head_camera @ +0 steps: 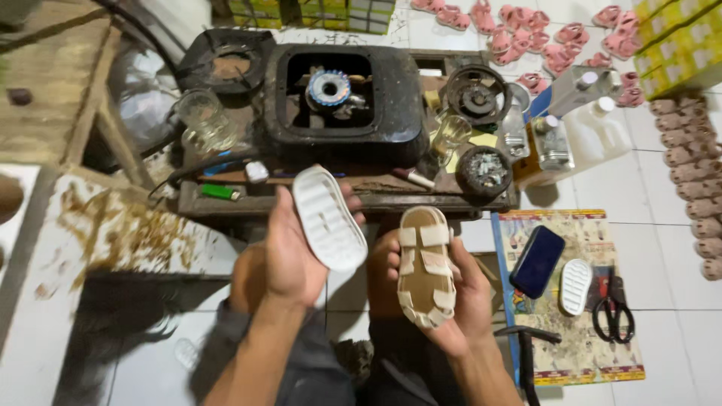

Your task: The person heats a white slipper sole on a gas burner, then uses a curved metal tool to scrape and smooth the edges of the slipper. The person repeats this process for multiple slippers, placing finished ones on a nearby shelf.

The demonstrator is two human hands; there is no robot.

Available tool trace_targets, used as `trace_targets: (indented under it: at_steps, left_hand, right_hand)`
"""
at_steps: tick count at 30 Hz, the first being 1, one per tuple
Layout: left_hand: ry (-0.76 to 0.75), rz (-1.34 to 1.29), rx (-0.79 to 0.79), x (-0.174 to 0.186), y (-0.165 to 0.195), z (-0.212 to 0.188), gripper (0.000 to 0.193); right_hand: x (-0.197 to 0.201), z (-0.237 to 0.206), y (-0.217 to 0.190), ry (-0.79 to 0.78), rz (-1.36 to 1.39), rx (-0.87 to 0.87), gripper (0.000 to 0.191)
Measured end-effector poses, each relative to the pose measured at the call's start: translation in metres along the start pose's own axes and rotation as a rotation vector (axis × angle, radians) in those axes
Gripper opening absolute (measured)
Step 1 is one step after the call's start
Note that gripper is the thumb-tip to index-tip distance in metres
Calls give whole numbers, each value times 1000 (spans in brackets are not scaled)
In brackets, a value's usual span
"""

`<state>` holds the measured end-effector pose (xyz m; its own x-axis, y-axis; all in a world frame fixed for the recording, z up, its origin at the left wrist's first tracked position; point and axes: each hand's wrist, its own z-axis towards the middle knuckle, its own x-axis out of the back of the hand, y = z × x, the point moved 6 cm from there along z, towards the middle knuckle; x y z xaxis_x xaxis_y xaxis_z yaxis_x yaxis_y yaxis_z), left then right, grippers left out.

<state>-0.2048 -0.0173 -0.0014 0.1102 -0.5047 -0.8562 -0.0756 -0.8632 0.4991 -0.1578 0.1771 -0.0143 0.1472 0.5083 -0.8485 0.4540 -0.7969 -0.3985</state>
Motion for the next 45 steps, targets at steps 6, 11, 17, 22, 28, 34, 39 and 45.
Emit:
trace_targets:
  at_steps: [6,11,17,22,28,34,39,45]
  left_hand:
    - [-69,28,-36,-4,-11,-80,60]
    - [-86,173,-64,-7,-12,-121,60]
    - [-116,322,-177,-11,-13,-146,54]
    - [-116,246,-158,-10,-20,-153,51]
    - [-33,235,-80,4,-27,-157,51]
    - [72,255,-57,25,-34,-163,51]
    - [82,257,-74,27,-38,-172,53]
    - [-5,491,-218,19,-34,-192,55]
  right_hand:
    - [-18,-55,20,113,-664,269,58]
    - [-44,-90,48,113,-1216,682,79]
    - [-47,-104,69,-23,-1098,748,78]
    - [-50,-108,70,-37,-1195,838,77]
    - [-38,-106,77,34,-1120,685,77]
    - [-26,-104,89,63,-1136,581,77]
    - [-22,-113,94,77,-1156,662,77]
    - [-35,-134,95,-10,-1258,840,78]
